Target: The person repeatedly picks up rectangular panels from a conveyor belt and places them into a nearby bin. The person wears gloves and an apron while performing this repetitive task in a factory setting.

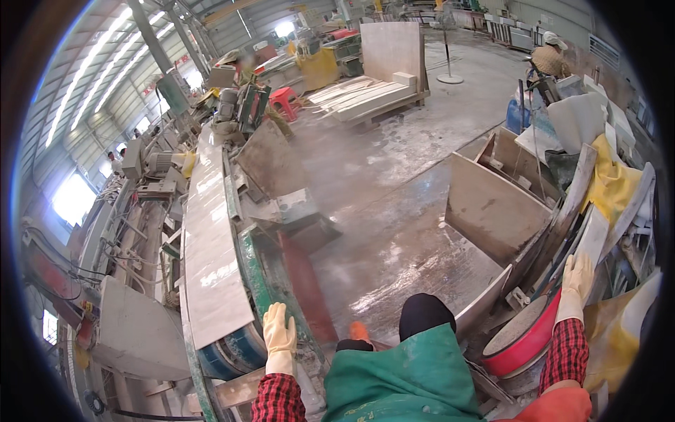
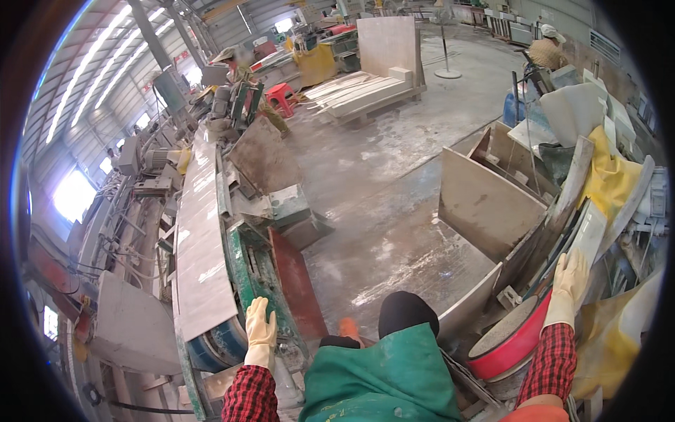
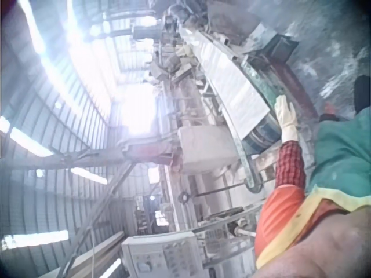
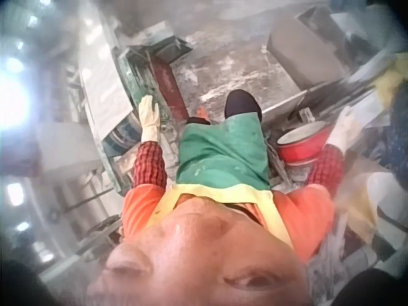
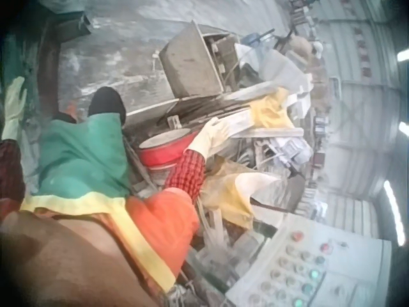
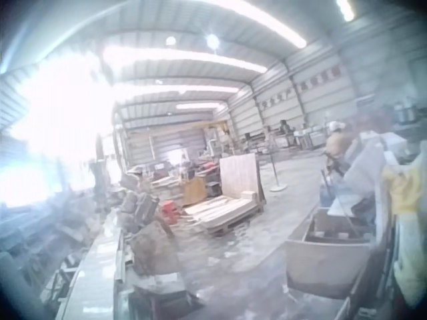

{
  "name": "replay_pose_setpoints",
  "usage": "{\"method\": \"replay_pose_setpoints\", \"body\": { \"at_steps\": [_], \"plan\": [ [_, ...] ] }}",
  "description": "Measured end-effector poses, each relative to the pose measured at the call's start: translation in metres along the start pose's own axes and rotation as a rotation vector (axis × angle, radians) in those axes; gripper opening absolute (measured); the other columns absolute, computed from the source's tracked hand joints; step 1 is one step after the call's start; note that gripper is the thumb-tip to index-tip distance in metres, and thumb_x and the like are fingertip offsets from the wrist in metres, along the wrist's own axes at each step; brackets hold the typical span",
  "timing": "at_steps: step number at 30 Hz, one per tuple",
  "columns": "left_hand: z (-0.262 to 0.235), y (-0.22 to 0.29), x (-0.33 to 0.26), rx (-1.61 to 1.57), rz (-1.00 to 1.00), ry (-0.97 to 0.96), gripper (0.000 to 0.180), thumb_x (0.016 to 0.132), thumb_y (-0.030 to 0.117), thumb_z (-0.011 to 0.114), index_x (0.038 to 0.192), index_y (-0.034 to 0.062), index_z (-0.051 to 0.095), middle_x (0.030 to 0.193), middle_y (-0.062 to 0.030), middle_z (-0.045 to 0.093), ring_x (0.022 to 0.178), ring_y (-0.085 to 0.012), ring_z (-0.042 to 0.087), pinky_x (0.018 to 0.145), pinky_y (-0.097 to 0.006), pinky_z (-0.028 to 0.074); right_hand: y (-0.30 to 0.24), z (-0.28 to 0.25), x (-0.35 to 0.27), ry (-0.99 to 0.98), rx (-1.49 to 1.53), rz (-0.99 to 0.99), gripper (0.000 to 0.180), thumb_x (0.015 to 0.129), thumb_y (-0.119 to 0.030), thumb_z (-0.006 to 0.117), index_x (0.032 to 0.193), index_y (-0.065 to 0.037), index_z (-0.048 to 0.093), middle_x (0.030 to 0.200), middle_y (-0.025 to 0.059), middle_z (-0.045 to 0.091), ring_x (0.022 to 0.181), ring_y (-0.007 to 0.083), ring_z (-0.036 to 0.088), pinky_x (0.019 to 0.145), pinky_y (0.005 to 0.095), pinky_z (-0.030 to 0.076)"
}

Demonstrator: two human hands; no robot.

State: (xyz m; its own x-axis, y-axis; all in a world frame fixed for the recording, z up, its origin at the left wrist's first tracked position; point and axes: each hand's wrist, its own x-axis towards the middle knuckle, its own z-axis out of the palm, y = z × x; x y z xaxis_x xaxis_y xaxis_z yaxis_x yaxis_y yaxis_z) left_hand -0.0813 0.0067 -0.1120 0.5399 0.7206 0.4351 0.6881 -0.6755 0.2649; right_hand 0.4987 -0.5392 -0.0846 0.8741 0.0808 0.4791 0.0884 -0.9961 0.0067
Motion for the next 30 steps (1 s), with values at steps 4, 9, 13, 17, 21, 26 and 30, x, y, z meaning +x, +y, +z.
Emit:
{"method": "replay_pose_setpoints", "body": {
  "at_steps": [4, 9, 13, 17, 21, 26, 30],
  "plan": [
    [0.003, 0.001, 0.000, -0.001, 0.008, -0.005, 0.042, 0.085, 0.008, 0.070, 0.125, -0.0009, 0.063, 0.133, -0.0217, 0.063, 0.129, -0.0401, 0.055, 0.113, -0.048, 0.039, -0.004, -0.005, -0.002, 0.037, 0.004, -0.014, 0.045, 0.099, -0.034, 0.058, 0.133, -0.004, 0.061, 0.137, 0.0184, 0.061, 0.129, 0.0358, 0.054, 0.110, 0.0466, 0.041],
    [0.005, 0.001, -0.001, 0.016, 0.028, 0.015, 0.041, 0.084, 0.007, 0.071, 0.123, -0.0006, 0.064, 0.132, -0.0209, 0.063, 0.129, -0.0400, 0.055, 0.113, -0.047, 0.039, -0.005, -0.004, -0.008, 0.098, 0.029, -0.039, 0.044, 0.098, -0.032, 0.058, 0.131, -0.003, 0.061, 0.134, 0.0219, 0.061, 0.125, 0.0392, 0.055, 0.107, 0.0480, 0.043],
    [0.010, -0.001, -0.002, 0.024, 0.025, 0.018, 0.040, 0.084, 0.008, 0.071, 0.123, -0.0004, 0.064, 0.131, -0.0210, 0.064, 0.129, -0.0399, 0.055, 0.113, -0.047, 0.039, 0.000, 0.007, -0.009, 0.065, -0.005, -0.001, 0.046, 0.098, -0.035, 0.058, 0.132, -0.005, 0.061, 0.140, 0.0171, 0.060, 0.128, 0.0369, 0.055, 0.110, 0.0473, 0.041],
    [0.008, -0.001, -0.002, 0.024, 0.022, 0.005, 0.040, 0.084, 0.008, 0.071, 0.123, -0.0001, 0.064, 0.131, -0.0208, 0.064, 0.129, -0.0397, 0.055, 0.113, -0.047, 0.039, -0.002, 0.004, -0.011, 0.054, 0.027, -0.004, 0.045, 0.097, -0.033, 0.059, 0.131, -0.004, 0.061, 0.139, 0.0184, 0.060, 0.127, 0.0372, 0.055, 0.110, 0.0475, 0.041],
    [0.008, -0.002, -0.003, 0.021, 0.013, 0.005, 0.038, 0.086, 0.010, 0.070, 0.123, 0.0009, 0.064, 0.131, -0.0198, 0.064, 0.130, -0.0387, 0.055, 0.114, -0.047, 0.038, -0.004, 0.001, -0.015, 0.050, 0.035, -0.005, 0.045, 0.096, -0.032, 0.060, 0.130, -0.003, 0.062, 0.138, 0.0196, 0.060, 0.127, 0.0375, 0.055, 0.110, 0.0470, 0.041],
    [0.006, 0.000, -0.002, 0.003, 0.019, 0.015, 0.039, 0.085, 0.008, 0.070, 0.122, 0.0003, 0.064, 0.130, -0.0206, 0.064, 0.130, -0.0398, 0.055, 0.112, -0.048, 0.039, -0.007, -0.006, -0.020, 0.061, 0.084, -0.022, 0.044, 0.096, -0.031, 0.061, 0.128, -0.001, 0.062, 0.136, 0.0210, 0.060, 0.127, 0.0379, 0.055, 0.110, 0.0468, 0.041],
    [0.007, 0.000, -0.003, 0.012, 0.019, 0.010, 0.039, 0.085, 0.008, 0.069, 0.123, 0.0006, 0.064, 0.131, -0.0203, 0.064, 0.130, -0.0396, 0.055, 0.113, -0.048, 0.039, -0.007, -0.006, -0.026, 0.097, 0.101, -0.041, 0.044, 0.095, -0.029, 0.062, 0.128, 0.000, 0.062, 0.135, 0.0216, 0.061, 0.126, 0.0388, 0.055, 0.110, 0.0474, 0.041]
  ]
}}
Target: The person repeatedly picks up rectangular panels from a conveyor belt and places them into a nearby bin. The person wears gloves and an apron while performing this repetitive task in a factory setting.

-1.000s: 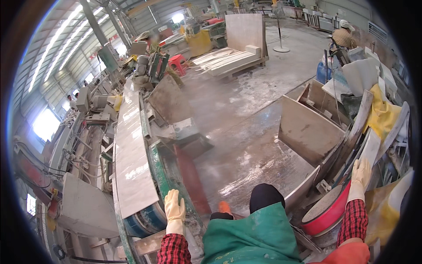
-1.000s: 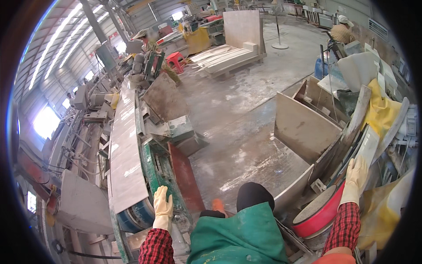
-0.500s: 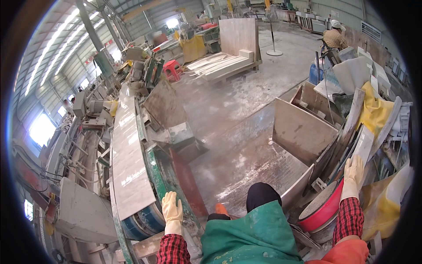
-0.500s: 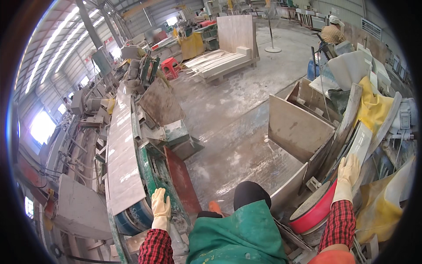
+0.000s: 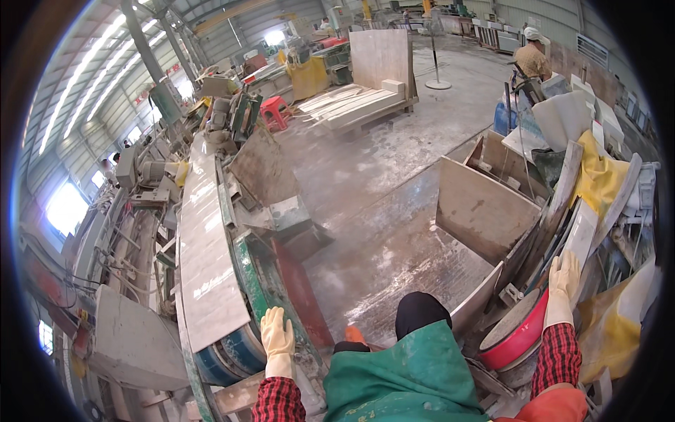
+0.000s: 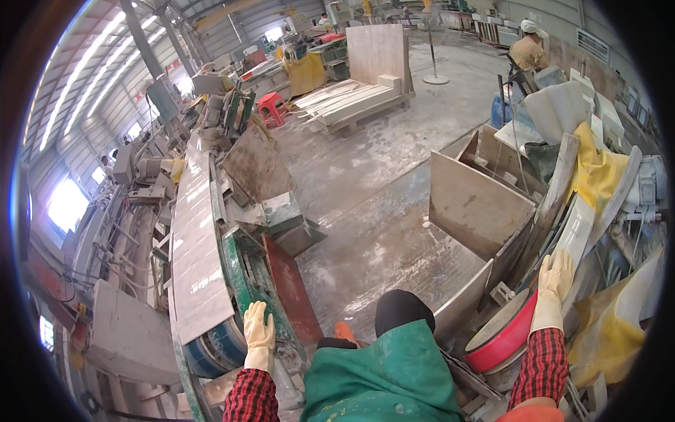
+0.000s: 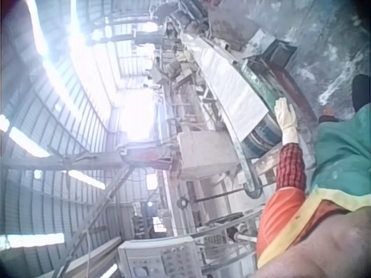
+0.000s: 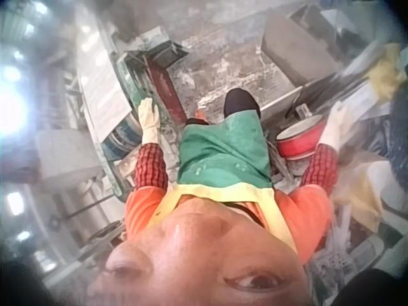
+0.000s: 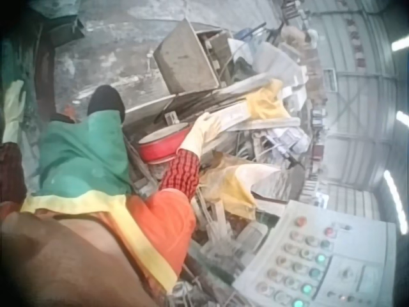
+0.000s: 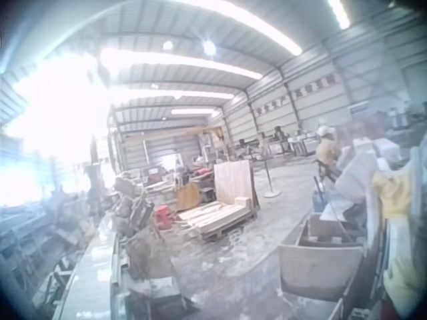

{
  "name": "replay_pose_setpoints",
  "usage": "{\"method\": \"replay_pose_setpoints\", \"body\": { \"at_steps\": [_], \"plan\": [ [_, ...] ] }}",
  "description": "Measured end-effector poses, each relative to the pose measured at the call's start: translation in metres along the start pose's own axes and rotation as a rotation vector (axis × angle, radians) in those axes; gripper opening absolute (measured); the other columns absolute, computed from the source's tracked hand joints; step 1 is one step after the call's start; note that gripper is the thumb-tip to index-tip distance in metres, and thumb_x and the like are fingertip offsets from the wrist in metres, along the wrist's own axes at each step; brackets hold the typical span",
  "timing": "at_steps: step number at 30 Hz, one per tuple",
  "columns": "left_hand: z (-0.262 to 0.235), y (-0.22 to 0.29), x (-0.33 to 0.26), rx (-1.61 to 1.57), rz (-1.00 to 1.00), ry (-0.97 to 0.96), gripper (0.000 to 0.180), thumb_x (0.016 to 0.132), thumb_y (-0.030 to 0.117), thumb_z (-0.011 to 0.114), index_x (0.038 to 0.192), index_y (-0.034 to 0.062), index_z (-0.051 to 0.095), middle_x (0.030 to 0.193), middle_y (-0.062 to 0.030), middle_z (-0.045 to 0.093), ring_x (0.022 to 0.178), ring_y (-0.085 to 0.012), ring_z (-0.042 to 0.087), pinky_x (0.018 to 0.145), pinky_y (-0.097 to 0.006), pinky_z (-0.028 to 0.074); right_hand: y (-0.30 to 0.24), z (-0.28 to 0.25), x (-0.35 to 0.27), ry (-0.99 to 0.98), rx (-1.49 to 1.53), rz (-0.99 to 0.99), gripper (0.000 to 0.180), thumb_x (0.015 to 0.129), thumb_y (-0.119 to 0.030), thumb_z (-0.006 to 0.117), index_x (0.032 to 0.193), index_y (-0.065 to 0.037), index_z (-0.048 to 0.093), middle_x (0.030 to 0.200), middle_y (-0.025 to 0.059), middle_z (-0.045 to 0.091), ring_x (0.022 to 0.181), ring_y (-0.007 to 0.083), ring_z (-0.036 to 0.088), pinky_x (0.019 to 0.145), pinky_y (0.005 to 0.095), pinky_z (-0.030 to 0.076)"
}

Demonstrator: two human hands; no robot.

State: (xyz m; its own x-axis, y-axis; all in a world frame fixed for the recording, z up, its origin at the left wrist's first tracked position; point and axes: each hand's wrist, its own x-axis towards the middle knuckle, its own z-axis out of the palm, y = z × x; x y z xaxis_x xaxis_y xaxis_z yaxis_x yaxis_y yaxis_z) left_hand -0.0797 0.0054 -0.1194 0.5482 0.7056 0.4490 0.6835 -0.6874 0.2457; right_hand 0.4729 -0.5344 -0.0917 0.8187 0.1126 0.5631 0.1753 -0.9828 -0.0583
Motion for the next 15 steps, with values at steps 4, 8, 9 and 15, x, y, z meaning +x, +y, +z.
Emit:
{"method": "replay_pose_setpoints", "body": {
  "at_steps": [4, 8, 9, 15],
  "plan": [
    [-0.003, 0.004, 0.001, -0.009, -0.014, -0.008, 0.038, 0.087, 0.009, 0.069, 0.124, 0.0014, 0.064, 0.133, -0.0197, 0.064, 0.131, -0.0394, 0.054, 0.115, -0.047, 0.037, 0.002, 0.005, -0.003, 0.030, -0.006, -0.006, 0.044, 0.095, -0.028, 0.062, 0.128, 0.000, 0.062, 0.133, 0.0221, 0.062, 0.125, 0.0399, 0.056, 0.109, 0.0478, 0.042],
    [-0.002, 0.002, 0.001, -0.014, 0.011, 0.006, 0.038, 0.086, 0.008, 0.069, 0.123, 0.0006, 0.064, 0.131, -0.0204, 0.064, 0.130, -0.0401, 0.055, 0.113, -0.049, 0.038, 0.004, 0.007, -0.007, 0.025, -0.014, -0.007, 0.045, 0.095, -0.029, 0.062, 0.130, 0.000, 0.062, 0.135, 0.0217, 0.061, 0.126, 0.0400, 0.055, 0.110, 0.0480, 0.041],
    [-0.002, 0.002, 0.001, -0.016, 0.011, 0.010, 0.038, 0.086, 0.008, 0.069, 0.123, 0.0006, 0.064, 0.131, -0.0205, 0.064, 0.130, -0.0402, 0.055, 0.113, -0.049, 0.039, 0.003, 0.006, -0.008, 0.015, -0.007, -0.002, 0.045, 0.095, -0.029, 0.062, 0.130, 0.000, 0.062, 0.135, 0.0216, 0.061, 0.126, 0.0401, 0.055, 0.111, 0.0480, 0.041],
    [-0.003, 0.001, 0.000, -0.023, -0.003, 0.021, 0.038, 0.086, 0.008, 0.069, 0.123, 0.0005, 0.064, 0.131, -0.0207, 0.064, 0.129, -0.0402, 0.055, 0.113, -0.049, 0.039, -0.003, 0.003, -0.012, 0.007, -0.020, 0.001, 0.046, 0.096, -0.030, 0.061, 0.130, 0.000, 0.062, 0.137, 0.0217, 0.061, 0.128, 0.0406, 0.054, 0.113, 0.0481, 0.040]
  ]
}}
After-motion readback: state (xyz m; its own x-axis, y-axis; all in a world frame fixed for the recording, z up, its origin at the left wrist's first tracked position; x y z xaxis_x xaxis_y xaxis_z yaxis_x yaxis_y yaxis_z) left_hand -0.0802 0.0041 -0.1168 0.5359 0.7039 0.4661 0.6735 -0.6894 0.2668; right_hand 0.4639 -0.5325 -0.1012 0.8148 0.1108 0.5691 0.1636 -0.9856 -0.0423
